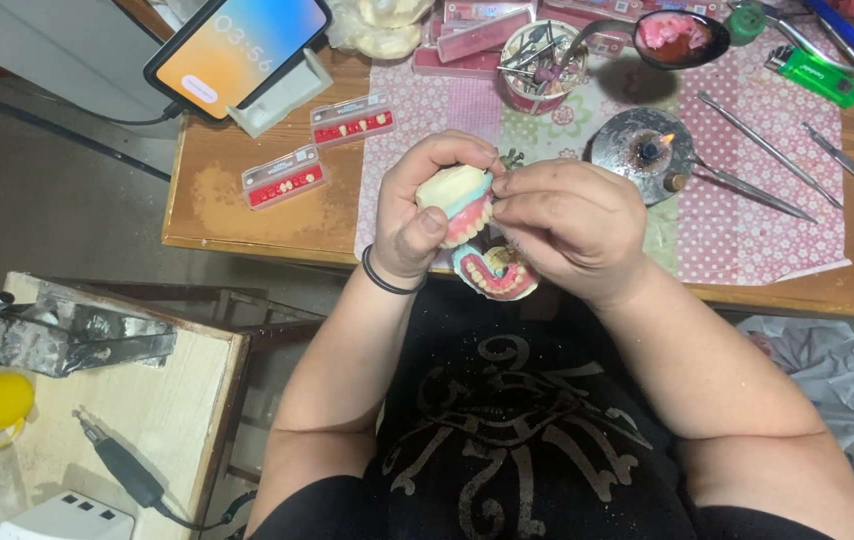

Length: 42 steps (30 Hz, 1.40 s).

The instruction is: Trimming dental components with a rotary tool and applying material to a denture model on an articulator.

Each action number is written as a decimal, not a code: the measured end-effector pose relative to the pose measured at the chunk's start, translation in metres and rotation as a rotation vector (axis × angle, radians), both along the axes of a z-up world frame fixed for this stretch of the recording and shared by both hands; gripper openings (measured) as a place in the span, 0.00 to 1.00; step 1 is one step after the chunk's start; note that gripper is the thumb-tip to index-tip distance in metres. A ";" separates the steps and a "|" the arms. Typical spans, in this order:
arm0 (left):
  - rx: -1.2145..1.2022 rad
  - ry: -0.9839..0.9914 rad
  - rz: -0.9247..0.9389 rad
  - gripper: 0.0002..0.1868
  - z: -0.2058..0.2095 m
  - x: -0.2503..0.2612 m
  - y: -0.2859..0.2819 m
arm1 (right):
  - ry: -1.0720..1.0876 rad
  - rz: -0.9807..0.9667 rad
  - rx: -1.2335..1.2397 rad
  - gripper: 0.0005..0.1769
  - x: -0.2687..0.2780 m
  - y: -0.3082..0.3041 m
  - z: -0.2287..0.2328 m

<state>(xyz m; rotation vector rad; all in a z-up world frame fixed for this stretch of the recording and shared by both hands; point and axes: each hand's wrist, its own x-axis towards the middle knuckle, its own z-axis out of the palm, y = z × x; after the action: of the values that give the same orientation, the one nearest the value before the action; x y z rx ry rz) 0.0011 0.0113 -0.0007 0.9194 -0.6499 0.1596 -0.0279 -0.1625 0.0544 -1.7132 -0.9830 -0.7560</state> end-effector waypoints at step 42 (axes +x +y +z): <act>0.124 0.006 0.073 0.34 0.004 -0.002 0.000 | 0.016 -0.044 -0.022 0.05 0.002 -0.005 -0.001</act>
<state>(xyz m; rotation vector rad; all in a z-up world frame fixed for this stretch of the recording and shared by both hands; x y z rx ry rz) -0.0013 0.0113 0.0029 1.0636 -0.6262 0.1825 -0.0262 -0.1671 0.0537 -1.7620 -0.9485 -0.7618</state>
